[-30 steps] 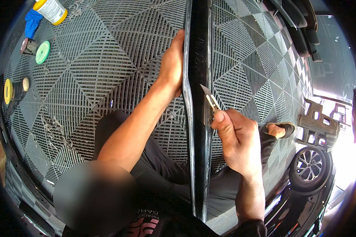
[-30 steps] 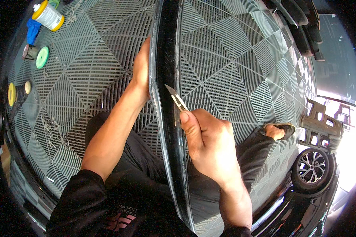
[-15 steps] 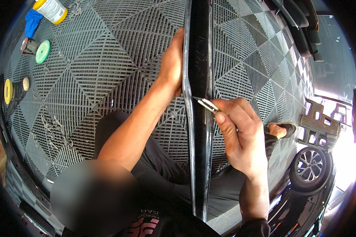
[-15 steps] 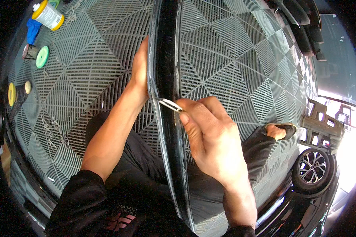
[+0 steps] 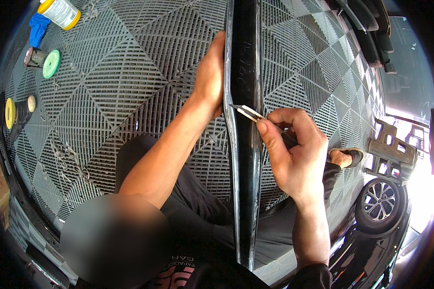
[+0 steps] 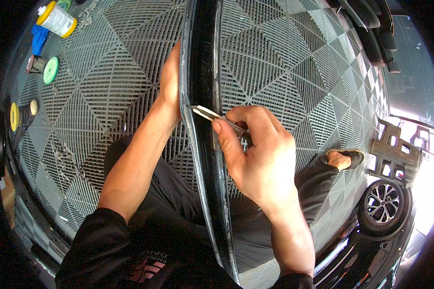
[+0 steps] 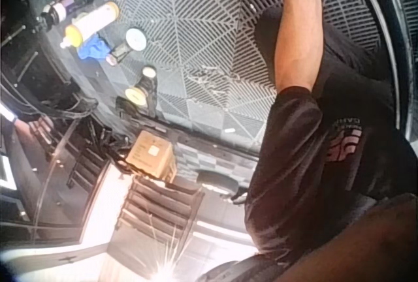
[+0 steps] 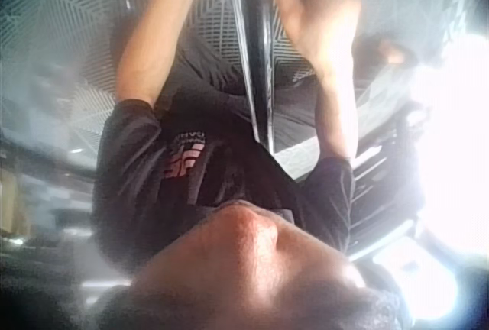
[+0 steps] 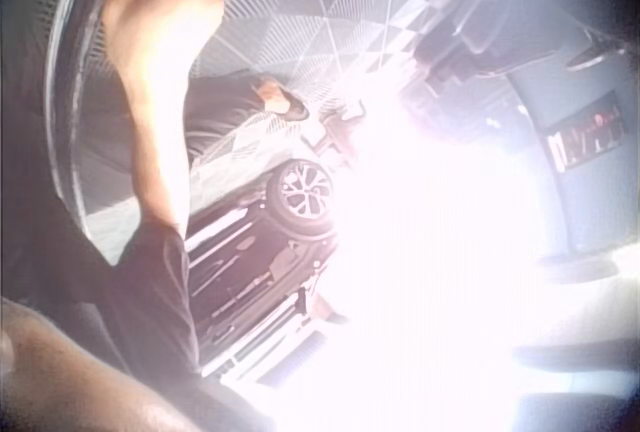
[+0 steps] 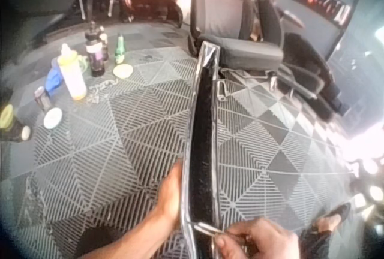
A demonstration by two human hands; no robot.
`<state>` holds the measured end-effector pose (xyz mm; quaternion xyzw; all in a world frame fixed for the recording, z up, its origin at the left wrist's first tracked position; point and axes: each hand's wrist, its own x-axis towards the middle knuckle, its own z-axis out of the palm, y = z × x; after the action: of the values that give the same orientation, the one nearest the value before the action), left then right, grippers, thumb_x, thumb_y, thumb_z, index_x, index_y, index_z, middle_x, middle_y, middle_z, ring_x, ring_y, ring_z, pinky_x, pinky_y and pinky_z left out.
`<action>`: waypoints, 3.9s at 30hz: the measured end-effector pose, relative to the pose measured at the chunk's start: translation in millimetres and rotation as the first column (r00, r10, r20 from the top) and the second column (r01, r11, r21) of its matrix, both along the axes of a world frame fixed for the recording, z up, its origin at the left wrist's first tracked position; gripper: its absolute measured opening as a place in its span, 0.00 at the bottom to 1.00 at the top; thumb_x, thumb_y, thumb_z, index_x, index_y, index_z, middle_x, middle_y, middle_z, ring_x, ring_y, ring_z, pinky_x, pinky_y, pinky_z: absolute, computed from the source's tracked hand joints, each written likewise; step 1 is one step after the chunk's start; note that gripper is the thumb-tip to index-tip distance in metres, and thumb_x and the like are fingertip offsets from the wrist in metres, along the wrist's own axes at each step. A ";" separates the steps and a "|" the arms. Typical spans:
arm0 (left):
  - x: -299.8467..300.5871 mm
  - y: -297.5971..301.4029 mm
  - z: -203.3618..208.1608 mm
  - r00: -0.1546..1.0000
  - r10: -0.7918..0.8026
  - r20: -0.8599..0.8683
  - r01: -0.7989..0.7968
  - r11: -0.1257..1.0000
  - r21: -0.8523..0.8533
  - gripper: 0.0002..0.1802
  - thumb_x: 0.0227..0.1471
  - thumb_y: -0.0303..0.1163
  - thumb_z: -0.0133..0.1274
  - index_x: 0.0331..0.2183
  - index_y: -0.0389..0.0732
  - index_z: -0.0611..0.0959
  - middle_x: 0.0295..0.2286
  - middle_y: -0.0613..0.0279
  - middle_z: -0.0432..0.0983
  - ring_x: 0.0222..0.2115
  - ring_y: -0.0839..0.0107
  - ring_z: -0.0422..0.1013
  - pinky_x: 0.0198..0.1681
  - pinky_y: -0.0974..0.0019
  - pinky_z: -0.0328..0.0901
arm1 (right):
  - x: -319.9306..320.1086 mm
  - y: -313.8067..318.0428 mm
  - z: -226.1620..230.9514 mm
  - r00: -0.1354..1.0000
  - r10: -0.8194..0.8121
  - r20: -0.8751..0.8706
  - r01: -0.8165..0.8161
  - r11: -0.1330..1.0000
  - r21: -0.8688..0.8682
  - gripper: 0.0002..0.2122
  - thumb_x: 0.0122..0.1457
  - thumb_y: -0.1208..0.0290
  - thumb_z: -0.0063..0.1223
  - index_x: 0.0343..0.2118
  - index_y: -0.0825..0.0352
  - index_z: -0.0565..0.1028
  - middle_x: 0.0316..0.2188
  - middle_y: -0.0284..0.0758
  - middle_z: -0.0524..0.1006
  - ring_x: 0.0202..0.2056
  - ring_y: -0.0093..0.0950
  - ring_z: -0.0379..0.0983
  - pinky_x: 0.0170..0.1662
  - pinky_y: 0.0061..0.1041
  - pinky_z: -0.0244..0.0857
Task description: The person sits on the floor and uses a utility knife to trim excess material along the edge of a long black car part. They hold the part with one hand and carefully scrape and cut along its length with the other.
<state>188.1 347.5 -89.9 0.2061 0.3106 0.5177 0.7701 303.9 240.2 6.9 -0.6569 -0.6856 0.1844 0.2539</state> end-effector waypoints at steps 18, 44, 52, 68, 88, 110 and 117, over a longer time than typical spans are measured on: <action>1.8 0.3 -1.5 1.000 -0.016 -0.019 0.015 0.999 -0.044 0.31 0.66 0.53 0.29 0.32 0.41 0.81 0.19 0.66 0.75 0.14 0.79 0.70 0.14 0.75 0.67 | -8.2 6.0 3.6 0.994 0.078 0.071 -0.078 0.997 -0.008 0.05 0.53 0.81 0.57 0.34 0.70 0.76 0.26 0.38 0.75 0.25 0.31 0.74 0.29 0.26 0.66; 1.4 0.4 -7.3 0.995 -0.003 -0.104 0.010 0.998 0.065 0.31 0.66 0.51 0.29 0.34 0.39 0.81 0.21 0.64 0.77 0.16 0.78 0.72 0.17 0.74 0.68 | -3.2 -11.8 4.6 0.997 -0.030 -0.073 0.027 0.998 -0.048 0.07 0.52 0.79 0.62 0.36 0.68 0.81 0.22 0.38 0.76 0.23 0.32 0.74 0.27 0.27 0.67; 2.1 1.2 -6.9 0.999 -0.012 -0.038 0.012 1.000 0.012 0.31 0.65 0.53 0.30 0.35 0.40 0.81 0.21 0.65 0.77 0.16 0.78 0.72 0.17 0.75 0.68 | -4.2 -10.0 2.2 0.998 0.042 -0.054 -0.042 0.999 0.010 0.10 0.53 0.81 0.60 0.39 0.68 0.81 0.30 0.40 0.76 0.26 0.32 0.75 0.28 0.26 0.67; 2.2 -0.4 -6.5 0.999 -0.010 -0.031 0.010 1.000 0.006 0.29 0.66 0.52 0.30 0.33 0.42 0.81 0.20 0.68 0.75 0.15 0.81 0.71 0.16 0.76 0.67 | -19.2 -11.0 13.7 0.999 -0.028 0.044 0.031 0.998 -0.060 0.09 0.52 0.81 0.59 0.38 0.69 0.82 0.24 0.36 0.71 0.23 0.27 0.68 0.27 0.25 0.61; 3.0 -3.0 -7.3 0.999 -0.043 -0.023 0.043 0.999 -0.013 0.30 0.66 0.52 0.29 0.32 0.41 0.80 0.20 0.67 0.76 0.15 0.79 0.71 0.15 0.74 0.67 | -12.8 -12.1 9.3 0.995 0.032 0.099 -0.030 0.999 -0.020 0.09 0.53 0.80 0.58 0.37 0.67 0.81 0.25 0.38 0.70 0.20 0.32 0.70 0.24 0.29 0.66; 4.3 -5.0 -7.9 0.995 -0.043 -0.085 0.039 0.998 -0.044 0.30 0.66 0.52 0.31 0.33 0.42 0.80 0.19 0.67 0.76 0.14 0.79 0.71 0.13 0.76 0.65 | -15.2 -26.7 7.1 0.988 0.011 0.155 -0.002 0.998 -0.056 0.12 0.50 0.85 0.57 0.38 0.70 0.81 0.25 0.36 0.70 0.25 0.28 0.68 0.29 0.25 0.63; 2.1 -8.4 0.6 0.981 -0.013 -0.192 0.012 1.000 -0.004 0.28 0.65 0.52 0.32 0.34 0.42 0.79 0.19 0.67 0.75 0.13 0.79 0.70 0.12 0.77 0.65 | -13.6 -27.8 8.1 0.987 0.022 0.160 -0.010 0.997 -0.076 0.12 0.50 0.84 0.57 0.38 0.69 0.81 0.26 0.37 0.70 0.25 0.28 0.69 0.29 0.26 0.64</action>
<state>190.3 339.1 -89.3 0.2560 0.3826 0.4902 0.7401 290.3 212.4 15.0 -0.6732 -0.7017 0.1585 0.1716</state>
